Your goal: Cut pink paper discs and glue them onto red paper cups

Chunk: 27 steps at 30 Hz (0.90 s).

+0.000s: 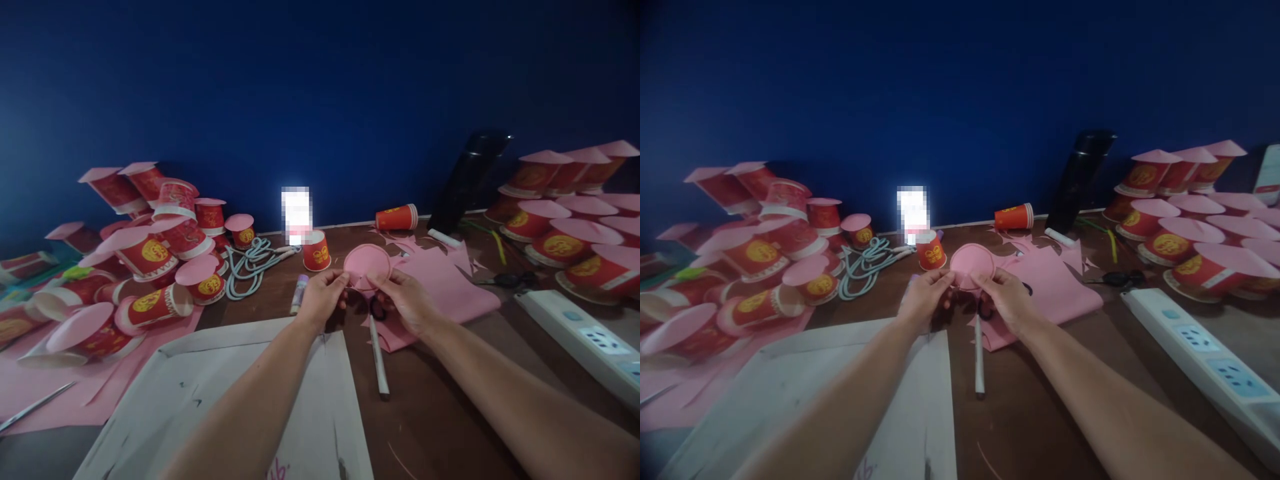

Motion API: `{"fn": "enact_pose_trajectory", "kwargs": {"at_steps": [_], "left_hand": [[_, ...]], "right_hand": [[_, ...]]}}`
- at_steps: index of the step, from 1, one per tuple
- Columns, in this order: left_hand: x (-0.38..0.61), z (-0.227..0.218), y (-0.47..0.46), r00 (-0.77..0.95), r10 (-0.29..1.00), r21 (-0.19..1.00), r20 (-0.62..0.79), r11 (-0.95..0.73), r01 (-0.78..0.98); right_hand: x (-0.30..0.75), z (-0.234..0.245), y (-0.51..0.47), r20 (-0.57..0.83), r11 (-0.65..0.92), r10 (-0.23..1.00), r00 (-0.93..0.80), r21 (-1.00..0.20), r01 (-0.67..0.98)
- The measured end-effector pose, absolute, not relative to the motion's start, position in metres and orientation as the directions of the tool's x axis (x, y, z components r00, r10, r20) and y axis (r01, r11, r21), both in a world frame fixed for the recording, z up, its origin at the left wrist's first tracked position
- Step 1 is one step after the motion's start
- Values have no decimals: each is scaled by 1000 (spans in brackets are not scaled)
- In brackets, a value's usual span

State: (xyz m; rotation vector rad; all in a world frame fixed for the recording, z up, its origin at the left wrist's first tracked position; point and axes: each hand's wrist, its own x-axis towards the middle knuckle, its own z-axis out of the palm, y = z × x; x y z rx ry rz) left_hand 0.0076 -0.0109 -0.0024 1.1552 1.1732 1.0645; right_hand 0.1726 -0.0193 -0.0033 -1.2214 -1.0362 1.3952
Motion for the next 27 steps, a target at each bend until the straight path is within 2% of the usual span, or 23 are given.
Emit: {"fn": "enact_pose_trajectory", "kwargs": {"at_steps": [16,22,27], "left_hand": [[9,-6,-10,120,993,999,-20,15,46],[8,-5,-10,135,987,992,-92,102,-70],[7,-2,-12,158,982,990,-106,118,-72]], "right_hand": [[175,-11,-17,-83,-82,997,-7,-995,58],[177,-8,-18,-93,-89,995,-29,-990,113],[177,-7,-19,-77,-70,996,-41,-986,153]]}}
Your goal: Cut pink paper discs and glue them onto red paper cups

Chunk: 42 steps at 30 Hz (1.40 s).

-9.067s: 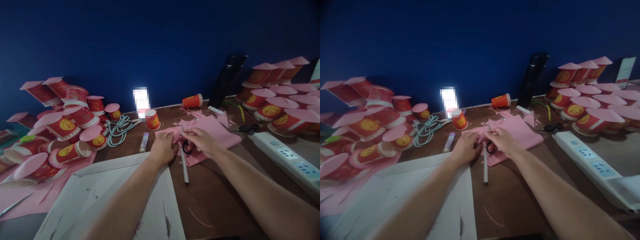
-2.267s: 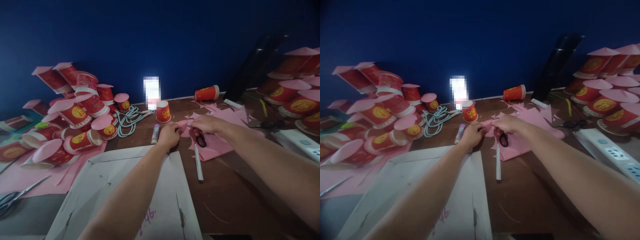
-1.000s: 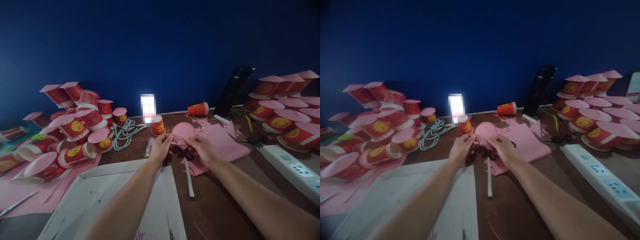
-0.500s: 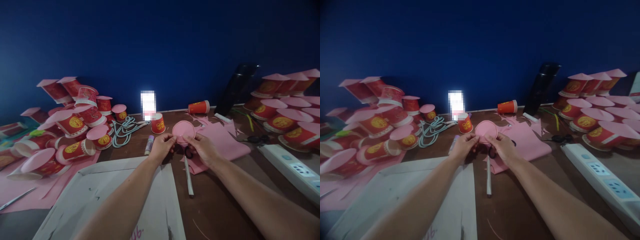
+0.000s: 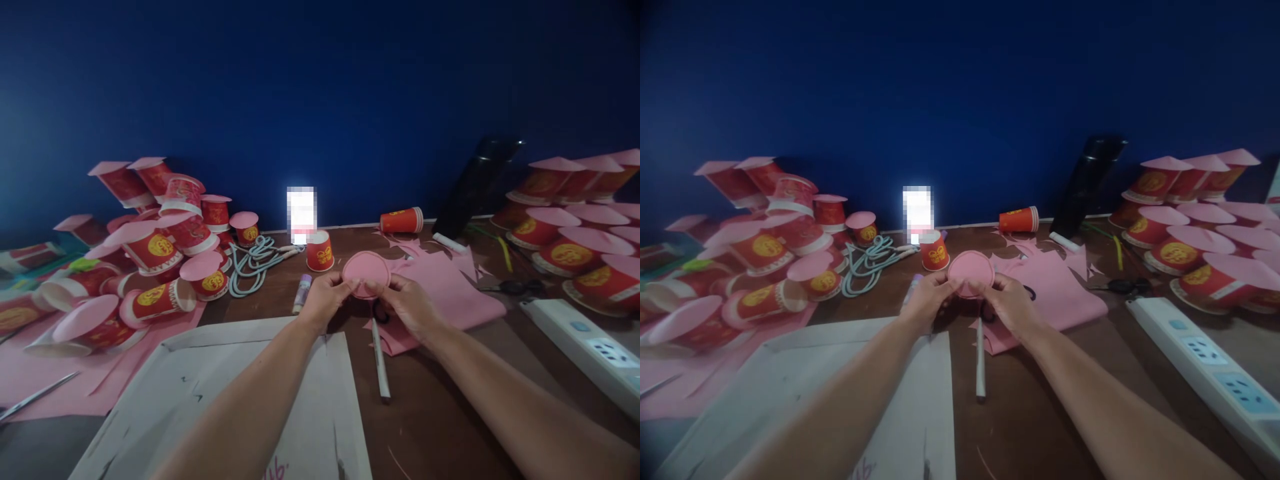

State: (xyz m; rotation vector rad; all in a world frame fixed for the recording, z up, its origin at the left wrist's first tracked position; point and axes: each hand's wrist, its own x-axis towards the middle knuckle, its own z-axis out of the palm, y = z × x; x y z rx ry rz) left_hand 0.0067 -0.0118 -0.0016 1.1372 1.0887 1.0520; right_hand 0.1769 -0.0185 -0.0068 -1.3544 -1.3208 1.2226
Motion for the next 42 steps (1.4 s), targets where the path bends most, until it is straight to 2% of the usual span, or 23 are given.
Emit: {"fn": "enact_pose_trajectory", "kwargs": {"at_steps": [5,12,21,28,42], "left_hand": [[7,2,-13,156,981,991,-116,126,-54],[7,0,-13,144,985,994,-100,103,-18],[8,-1,-13,159,982,993,-106,112,-35],[6,-7,-10,149,987,997,-55,48,55],[7,-7,-9,140,987,994,-79,66,91]], "right_hand": [[178,-7,-19,-82,-75,996,-33,-982,174],[177,-8,-17,-115,-109,991,-71,-991,83],[178,-7,-19,-60,-51,998,-35,-972,230],[177,-9,-19,-9,-2,1000,-28,-964,264],[177,-8,-19,35,39,999,-17,-929,367]]}}
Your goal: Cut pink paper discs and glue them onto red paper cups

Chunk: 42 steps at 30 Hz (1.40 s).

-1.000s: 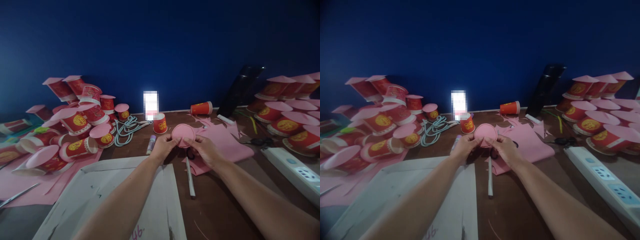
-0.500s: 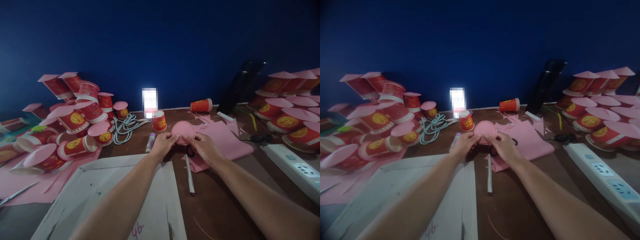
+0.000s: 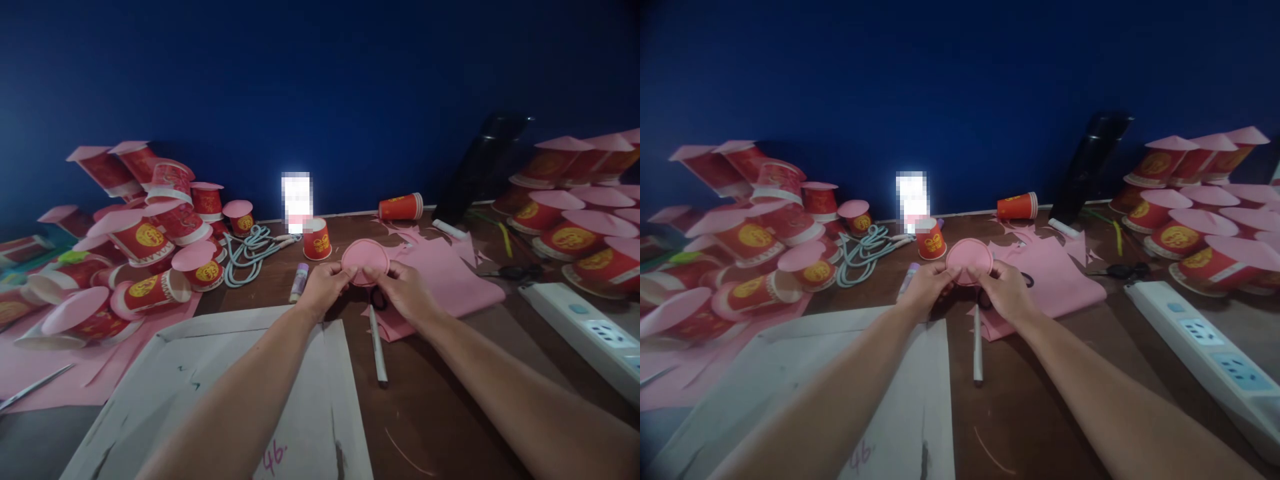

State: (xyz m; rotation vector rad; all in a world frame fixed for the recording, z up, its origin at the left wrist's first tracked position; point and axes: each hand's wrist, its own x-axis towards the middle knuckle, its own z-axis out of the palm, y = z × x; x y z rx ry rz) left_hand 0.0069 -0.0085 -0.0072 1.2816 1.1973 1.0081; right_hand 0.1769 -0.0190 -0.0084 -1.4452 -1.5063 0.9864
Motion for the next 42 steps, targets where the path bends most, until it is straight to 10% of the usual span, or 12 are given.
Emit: {"fn": "enact_pose_trajectory", "kwargs": {"at_steps": [42], "left_hand": [[4,-9,-7,227,965,991,-133,134,10]], "right_hand": [[176,-19,-17,250,197,968,36,-838,509]]}}
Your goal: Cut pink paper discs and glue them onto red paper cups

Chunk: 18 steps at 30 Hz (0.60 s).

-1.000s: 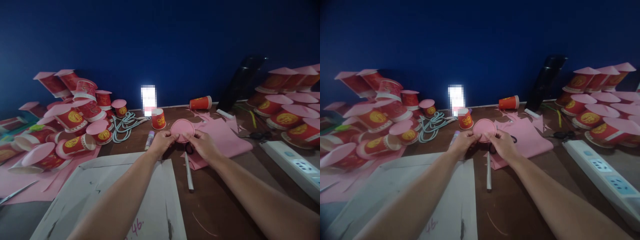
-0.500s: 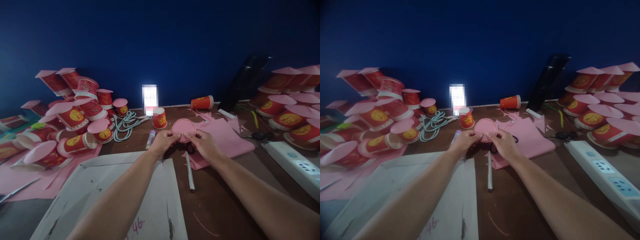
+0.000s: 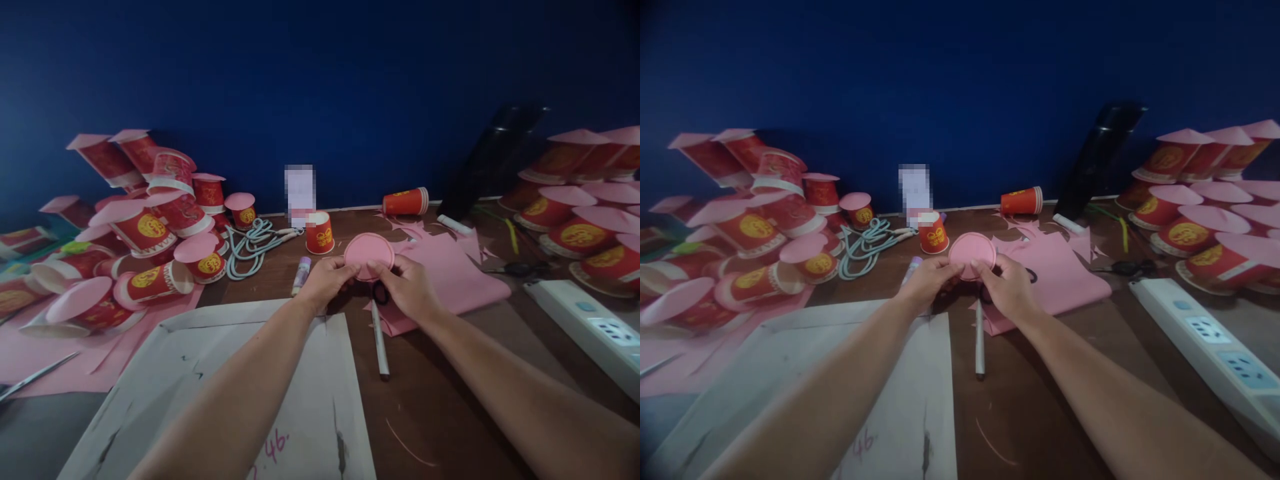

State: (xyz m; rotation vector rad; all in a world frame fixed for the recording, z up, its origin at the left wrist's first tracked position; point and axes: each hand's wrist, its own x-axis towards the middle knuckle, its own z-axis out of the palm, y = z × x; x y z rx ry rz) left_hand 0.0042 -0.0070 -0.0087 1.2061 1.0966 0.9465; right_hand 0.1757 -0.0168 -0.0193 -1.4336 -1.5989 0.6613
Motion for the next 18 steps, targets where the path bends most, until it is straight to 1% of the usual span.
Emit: {"fn": "enact_pose_trajectory", "kwargs": {"at_steps": [9,13,18], "left_hand": [[4,-7,-9,227,959,985,-170,164,47],[4,-4,-11,254,956,989,-147,139,47],[8,-7,-10,208,972,994,-111,108,24]], "right_hand": [[175,-17,-20,256,182,965,63,-818,545],[174,-16,-22,262,173,962,81,-809,562],[173,-16,-20,266,183,961,70,-809,558]]}}
